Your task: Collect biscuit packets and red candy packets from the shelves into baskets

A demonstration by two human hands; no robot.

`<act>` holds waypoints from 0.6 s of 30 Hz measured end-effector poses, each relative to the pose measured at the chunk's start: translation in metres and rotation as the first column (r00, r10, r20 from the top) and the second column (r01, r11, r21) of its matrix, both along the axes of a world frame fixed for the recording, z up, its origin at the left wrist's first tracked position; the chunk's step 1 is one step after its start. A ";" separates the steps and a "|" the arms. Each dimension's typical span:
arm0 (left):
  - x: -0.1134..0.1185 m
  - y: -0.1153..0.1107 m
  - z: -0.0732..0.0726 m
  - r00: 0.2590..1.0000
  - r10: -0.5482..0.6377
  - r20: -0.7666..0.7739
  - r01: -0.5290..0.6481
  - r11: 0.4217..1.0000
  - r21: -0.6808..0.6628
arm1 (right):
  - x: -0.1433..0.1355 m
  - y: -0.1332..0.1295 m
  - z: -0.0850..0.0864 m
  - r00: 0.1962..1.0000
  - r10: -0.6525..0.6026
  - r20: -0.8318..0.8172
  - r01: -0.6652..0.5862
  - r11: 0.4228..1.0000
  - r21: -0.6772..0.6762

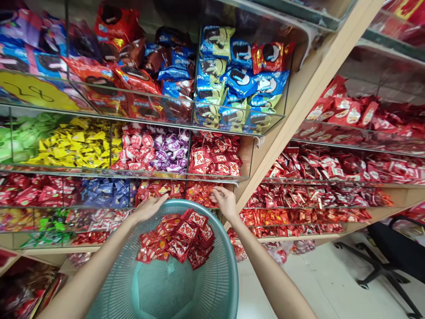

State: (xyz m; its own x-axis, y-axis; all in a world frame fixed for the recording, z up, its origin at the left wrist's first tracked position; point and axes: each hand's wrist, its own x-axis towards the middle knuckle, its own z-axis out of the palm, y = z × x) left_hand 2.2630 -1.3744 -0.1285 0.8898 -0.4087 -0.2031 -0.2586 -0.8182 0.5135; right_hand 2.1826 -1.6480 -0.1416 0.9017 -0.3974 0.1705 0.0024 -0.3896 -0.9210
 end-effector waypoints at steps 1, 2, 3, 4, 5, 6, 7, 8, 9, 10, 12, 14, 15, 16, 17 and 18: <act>0.000 0.000 0.000 1.000 0.005 -0.001 -0.005 1.000 0.001 | -0.006 0.004 0.002 0.999 0.037 0.033 -0.040 0.993 0.115; 0.000 0.000 0.000 1.000 0.008 -0.003 -0.008 1.000 0.000 | -0.012 0.009 0.005 0.995 0.074 0.062 -0.086 0.970 0.226; 0.000 0.000 0.000 1.000 0.008 -0.005 -0.008 1.000 0.000 | -0.019 0.014 0.007 0.990 0.111 0.083 -0.132 0.938 0.322; 0.000 0.000 0.000 1.000 0.005 -0.006 -0.005 1.000 -0.003 | -0.025 0.019 0.010 0.985 0.147 0.092 -0.172 0.904 0.391; 0.000 0.000 0.000 1.000 0.004 -0.006 -0.004 1.000 -0.005 | -0.030 0.024 0.012 0.979 0.184 0.091 -0.205 0.881 0.427; 0.000 0.000 0.000 1.000 0.005 -0.006 -0.005 1.000 -0.005 | -0.035 0.029 0.014 0.973 0.215 0.086 -0.230 0.863 0.449; 0.000 0.000 -0.001 1.000 0.005 -0.005 -0.005 1.000 -0.006 | -0.039 0.034 0.016 0.968 0.238 0.082 -0.249 0.851 0.462; 0.000 0.000 -0.001 1.000 0.007 -0.001 -0.007 1.000 -0.005 | -0.041 0.039 0.017 0.965 0.249 0.081 -0.258 0.848 0.464; 0.000 0.000 -0.001 1.000 0.012 0.001 -0.012 1.000 -0.001 | -0.042 0.043 0.018 0.964 0.253 0.081 -0.261 0.853 0.452; 0.001 0.000 -0.001 1.000 0.014 0.004 -0.014 1.000 0.003 | -0.042 0.047 0.018 0.963 0.257 0.079 -0.266 0.864 0.428; 0.001 0.000 -0.001 1.000 0.013 0.010 -0.013 1.000 0.007 | -0.041 0.054 0.018 0.953 0.293 0.075 -0.299 0.875 0.382; 0.001 0.000 -0.002 1.000 0.010 0.009 -0.010 1.000 0.005 | -0.039 0.060 0.017 0.930 0.362 0.068 -0.361 0.864 0.351; 0.001 0.000 -0.002 1.000 0.006 0.007 -0.006 1.000 0.000 | -0.038 0.064 0.016 0.918 0.391 0.064 -0.389 0.856 0.341; 0.001 0.000 -0.002 1.000 0.005 0.007 -0.005 1.000 -0.003 | -0.038 0.068 0.015 0.908 0.414 0.063 -0.411 0.849 0.332; 0.001 0.000 -0.002 1.000 0.009 0.006 -0.009 1.000 -0.002 | -0.038 0.073 0.013 0.901 0.430 0.061 -0.426 0.845 0.322; 0.001 0.000 -0.002 1.000 0.013 0.007 -0.013 1.000 -0.002 | -0.039 0.080 0.011 0.895 0.442 0.059 -0.437 0.845 0.307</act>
State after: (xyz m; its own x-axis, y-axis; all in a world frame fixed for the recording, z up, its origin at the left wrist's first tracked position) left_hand 2.2637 -1.3744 -0.1301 0.8966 -0.3971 -0.1958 -0.2515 -0.8207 0.5130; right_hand 2.1440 -1.5685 -0.1306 0.9956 0.0111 0.0927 0.0932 -0.0511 -0.9943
